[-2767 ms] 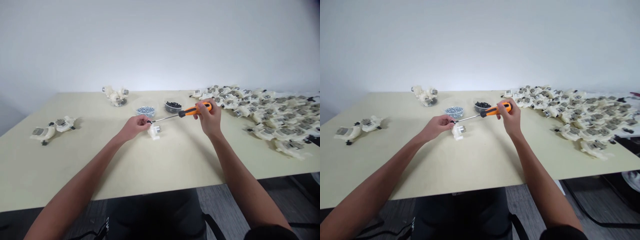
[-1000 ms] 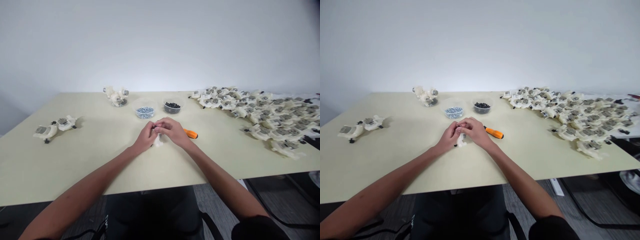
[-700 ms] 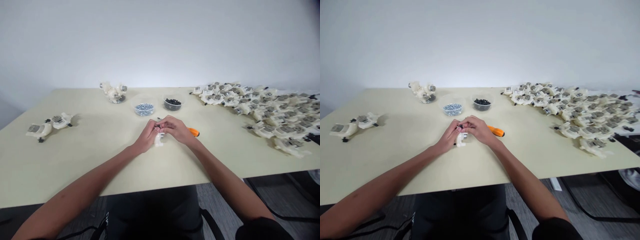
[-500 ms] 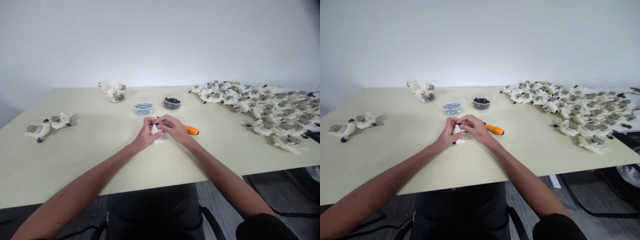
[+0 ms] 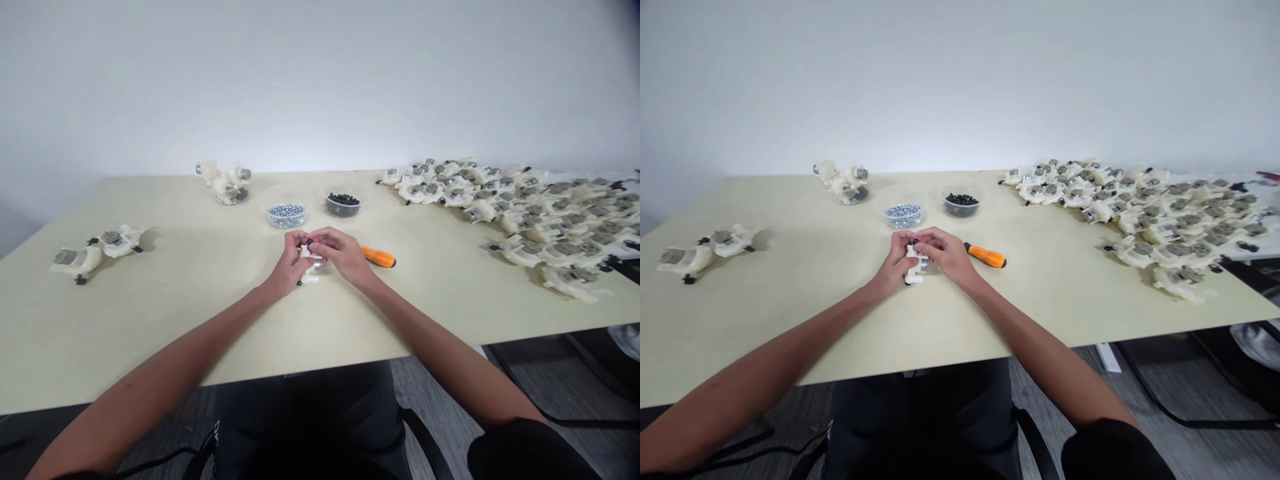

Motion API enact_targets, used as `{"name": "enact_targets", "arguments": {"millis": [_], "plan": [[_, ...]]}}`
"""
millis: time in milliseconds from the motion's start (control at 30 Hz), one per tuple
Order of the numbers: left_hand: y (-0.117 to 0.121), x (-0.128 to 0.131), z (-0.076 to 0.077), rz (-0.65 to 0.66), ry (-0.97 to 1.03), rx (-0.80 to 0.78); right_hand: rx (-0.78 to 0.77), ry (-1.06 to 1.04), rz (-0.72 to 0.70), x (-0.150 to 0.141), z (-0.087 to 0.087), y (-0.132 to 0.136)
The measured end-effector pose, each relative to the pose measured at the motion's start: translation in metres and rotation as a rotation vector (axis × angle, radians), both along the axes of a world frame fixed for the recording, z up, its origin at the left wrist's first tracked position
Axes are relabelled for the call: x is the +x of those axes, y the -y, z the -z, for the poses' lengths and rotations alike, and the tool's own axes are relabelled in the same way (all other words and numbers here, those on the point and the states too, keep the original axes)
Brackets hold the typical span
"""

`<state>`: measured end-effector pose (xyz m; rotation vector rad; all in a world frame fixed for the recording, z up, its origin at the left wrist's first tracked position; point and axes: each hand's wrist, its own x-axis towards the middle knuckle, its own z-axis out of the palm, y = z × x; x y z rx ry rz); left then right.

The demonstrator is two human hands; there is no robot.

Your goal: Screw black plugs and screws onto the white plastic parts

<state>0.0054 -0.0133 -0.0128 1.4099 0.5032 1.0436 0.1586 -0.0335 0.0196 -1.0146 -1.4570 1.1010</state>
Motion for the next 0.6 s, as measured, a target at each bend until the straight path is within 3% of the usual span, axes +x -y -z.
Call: {"name": "enact_targets", "arguments": {"millis": [600], "plan": [[-0.0039,-0.0017,0.0002,0.001,0.036,-0.017,-0.022,-0.01,0.055,-0.0041,-0.0008,-0.0025]]}}
